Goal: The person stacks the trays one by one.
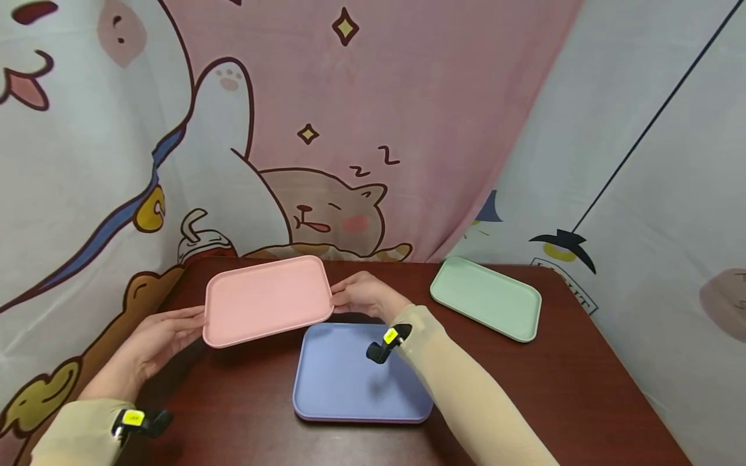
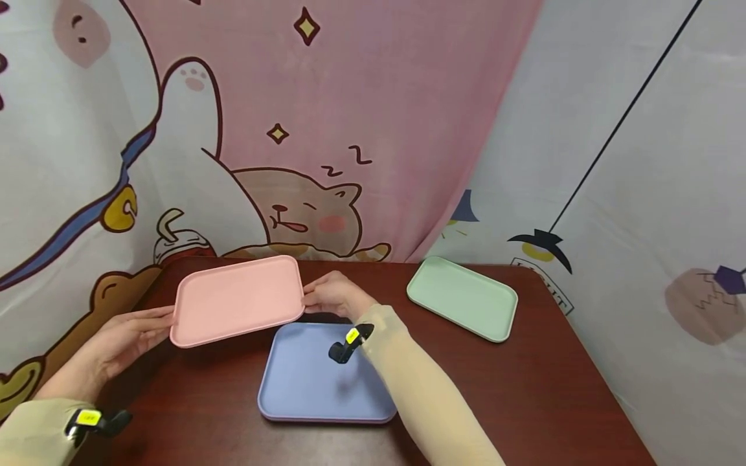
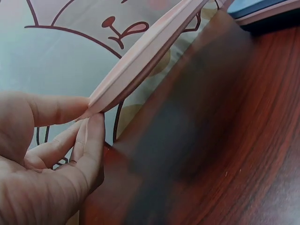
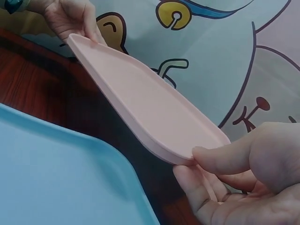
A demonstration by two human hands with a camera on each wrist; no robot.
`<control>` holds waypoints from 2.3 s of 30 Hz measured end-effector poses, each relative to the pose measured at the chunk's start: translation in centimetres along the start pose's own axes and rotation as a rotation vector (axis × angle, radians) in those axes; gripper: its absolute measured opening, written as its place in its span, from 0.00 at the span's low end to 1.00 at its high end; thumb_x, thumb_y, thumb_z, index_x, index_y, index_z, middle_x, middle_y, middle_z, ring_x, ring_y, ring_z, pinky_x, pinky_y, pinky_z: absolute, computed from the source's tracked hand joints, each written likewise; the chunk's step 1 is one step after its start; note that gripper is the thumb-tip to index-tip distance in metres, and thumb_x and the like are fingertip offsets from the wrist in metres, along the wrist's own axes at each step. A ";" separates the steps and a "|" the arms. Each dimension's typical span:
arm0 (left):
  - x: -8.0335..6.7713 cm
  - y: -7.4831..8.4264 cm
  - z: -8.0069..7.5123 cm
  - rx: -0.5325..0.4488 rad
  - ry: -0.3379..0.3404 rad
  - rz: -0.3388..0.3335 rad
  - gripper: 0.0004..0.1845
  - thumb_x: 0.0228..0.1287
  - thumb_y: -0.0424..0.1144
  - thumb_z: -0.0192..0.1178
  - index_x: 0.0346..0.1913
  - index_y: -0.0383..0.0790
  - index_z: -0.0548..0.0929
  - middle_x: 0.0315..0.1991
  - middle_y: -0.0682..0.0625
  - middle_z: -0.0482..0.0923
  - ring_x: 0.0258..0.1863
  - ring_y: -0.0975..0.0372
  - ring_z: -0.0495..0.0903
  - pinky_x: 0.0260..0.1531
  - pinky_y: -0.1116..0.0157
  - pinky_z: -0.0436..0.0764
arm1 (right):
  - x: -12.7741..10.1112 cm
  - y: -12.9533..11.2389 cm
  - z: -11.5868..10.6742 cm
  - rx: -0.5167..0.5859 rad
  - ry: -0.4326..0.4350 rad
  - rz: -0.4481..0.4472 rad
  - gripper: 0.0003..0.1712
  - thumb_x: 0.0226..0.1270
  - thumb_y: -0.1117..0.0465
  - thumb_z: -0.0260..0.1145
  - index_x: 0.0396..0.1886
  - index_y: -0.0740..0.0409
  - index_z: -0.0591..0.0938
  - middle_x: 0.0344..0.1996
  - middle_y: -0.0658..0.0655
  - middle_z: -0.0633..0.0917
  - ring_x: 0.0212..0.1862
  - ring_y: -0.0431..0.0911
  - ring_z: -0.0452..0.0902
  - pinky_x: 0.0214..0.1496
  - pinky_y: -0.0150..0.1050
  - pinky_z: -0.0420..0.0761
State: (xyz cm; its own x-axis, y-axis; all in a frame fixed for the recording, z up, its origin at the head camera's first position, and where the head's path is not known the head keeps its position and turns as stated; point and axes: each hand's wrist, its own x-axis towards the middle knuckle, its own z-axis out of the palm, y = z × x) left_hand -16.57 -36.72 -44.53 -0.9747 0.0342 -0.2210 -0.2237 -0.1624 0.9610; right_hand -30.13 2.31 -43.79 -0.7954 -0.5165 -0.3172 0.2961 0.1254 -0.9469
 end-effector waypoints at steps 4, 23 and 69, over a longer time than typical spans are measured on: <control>0.1 0.4 0.6 -0.011 -0.010 0.006 0.11 0.76 0.28 0.62 0.56 0.36 0.88 0.47 0.54 0.88 0.47 0.64 0.88 0.49 0.67 0.87 | -0.8 -0.1 -0.7 -0.014 -0.024 -0.009 0.17 0.67 0.79 0.69 0.55 0.81 0.83 0.41 0.65 0.88 0.39 0.51 0.87 0.53 0.48 0.89; -0.4 1.6 4.8 0.114 0.005 0.047 0.29 0.76 0.31 0.64 0.73 0.19 0.69 0.49 0.57 0.86 0.48 0.66 0.87 0.50 0.66 0.87 | -5.9 -0.8 -3.6 -0.009 -0.020 -0.061 0.15 0.68 0.79 0.67 0.53 0.82 0.82 0.42 0.66 0.88 0.41 0.53 0.87 0.53 0.50 0.89; 0.2 3.9 14.4 0.079 -0.066 0.078 0.29 0.75 0.30 0.66 0.71 0.18 0.70 0.51 0.48 0.86 0.49 0.63 0.88 0.54 0.64 0.85 | -16.0 -0.9 -9.4 0.075 0.102 -0.106 0.16 0.70 0.78 0.65 0.55 0.83 0.80 0.38 0.63 0.89 0.40 0.50 0.88 0.49 0.46 0.90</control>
State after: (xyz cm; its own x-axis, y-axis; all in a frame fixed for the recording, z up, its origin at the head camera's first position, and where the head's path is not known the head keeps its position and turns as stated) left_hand -17.65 -23.14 -38.39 -0.9866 0.0893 -0.1366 -0.1445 -0.0886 0.9855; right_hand -22.66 18.39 -38.38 -0.8725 -0.4346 -0.2234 0.2435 0.0098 -0.9699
